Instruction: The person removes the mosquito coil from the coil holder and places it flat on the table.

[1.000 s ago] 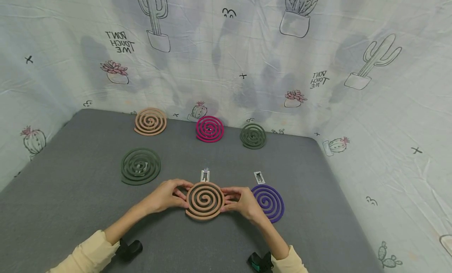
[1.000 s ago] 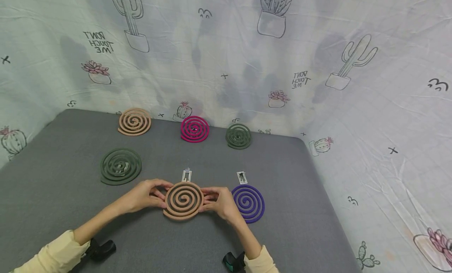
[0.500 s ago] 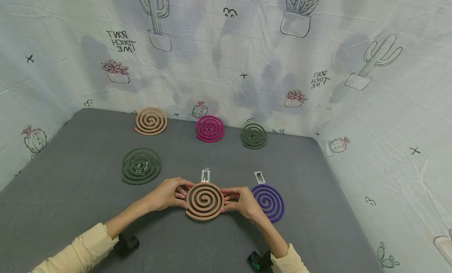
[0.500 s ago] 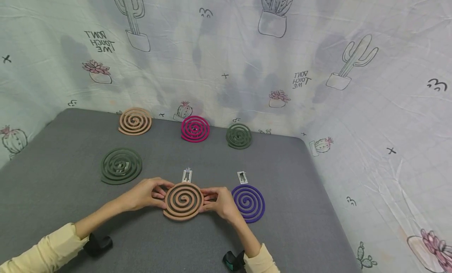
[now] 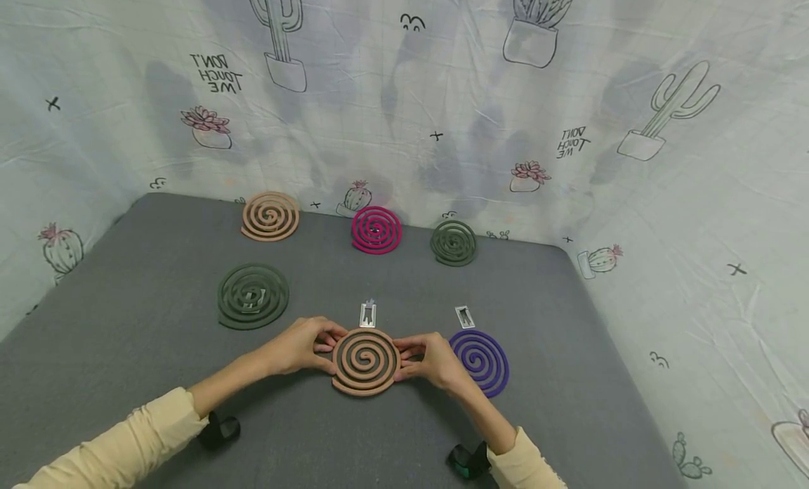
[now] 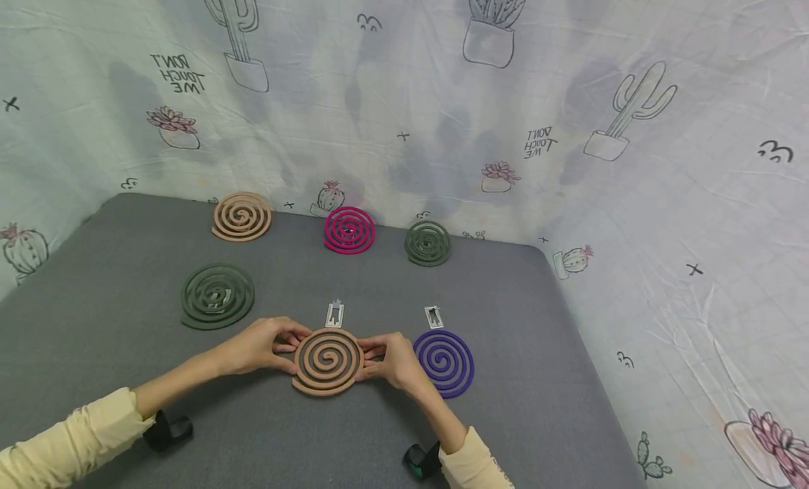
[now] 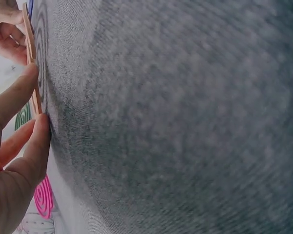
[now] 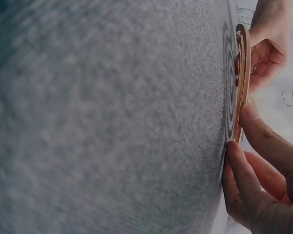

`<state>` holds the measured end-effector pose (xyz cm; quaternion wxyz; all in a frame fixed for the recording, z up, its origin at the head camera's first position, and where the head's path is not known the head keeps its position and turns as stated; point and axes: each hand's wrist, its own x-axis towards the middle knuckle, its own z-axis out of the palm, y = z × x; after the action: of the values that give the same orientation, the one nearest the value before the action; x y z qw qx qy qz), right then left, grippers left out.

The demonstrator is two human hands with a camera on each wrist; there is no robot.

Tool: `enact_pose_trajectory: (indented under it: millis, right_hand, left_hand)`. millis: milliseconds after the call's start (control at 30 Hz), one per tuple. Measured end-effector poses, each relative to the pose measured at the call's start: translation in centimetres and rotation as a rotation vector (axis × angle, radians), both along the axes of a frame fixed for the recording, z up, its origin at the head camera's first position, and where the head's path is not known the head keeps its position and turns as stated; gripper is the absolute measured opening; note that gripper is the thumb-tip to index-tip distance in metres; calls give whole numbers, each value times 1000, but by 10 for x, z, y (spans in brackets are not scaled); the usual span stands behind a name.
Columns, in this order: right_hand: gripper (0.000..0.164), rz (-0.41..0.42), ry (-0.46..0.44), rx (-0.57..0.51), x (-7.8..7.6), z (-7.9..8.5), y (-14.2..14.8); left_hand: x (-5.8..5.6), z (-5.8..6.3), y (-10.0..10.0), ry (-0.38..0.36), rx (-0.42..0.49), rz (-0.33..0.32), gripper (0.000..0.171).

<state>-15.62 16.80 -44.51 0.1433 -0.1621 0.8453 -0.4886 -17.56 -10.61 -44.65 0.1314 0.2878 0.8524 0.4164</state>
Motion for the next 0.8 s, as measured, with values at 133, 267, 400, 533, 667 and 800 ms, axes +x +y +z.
enact_pose_trajectory:
  millis: [133, 267, 400, 533, 667, 800]
  right_hand:
    - [51, 5, -16, 5, -2, 1, 0]
    - [54, 3, -24, 31, -3, 2, -1]
    - [56, 22, 21, 84, -3, 3, -2]
    - [57, 35, 73, 125, -3, 2, -4]
    - [57, 32, 110, 168, -3, 1, -5]
    - [55, 48, 121, 172, -3, -1, -3]
  left_hand:
    - [1, 0, 0, -9, 11, -9, 61]
    - [0, 1, 0, 5, 8, -19, 61]
    - [-1, 1, 0, 15, -3, -17, 60]
    - [-1, 1, -1, 11, -8, -12, 60]
    - [0, 1, -2, 18, -13, -19, 60]
    - [-1, -1, -3, 33, -15, -26, 61]
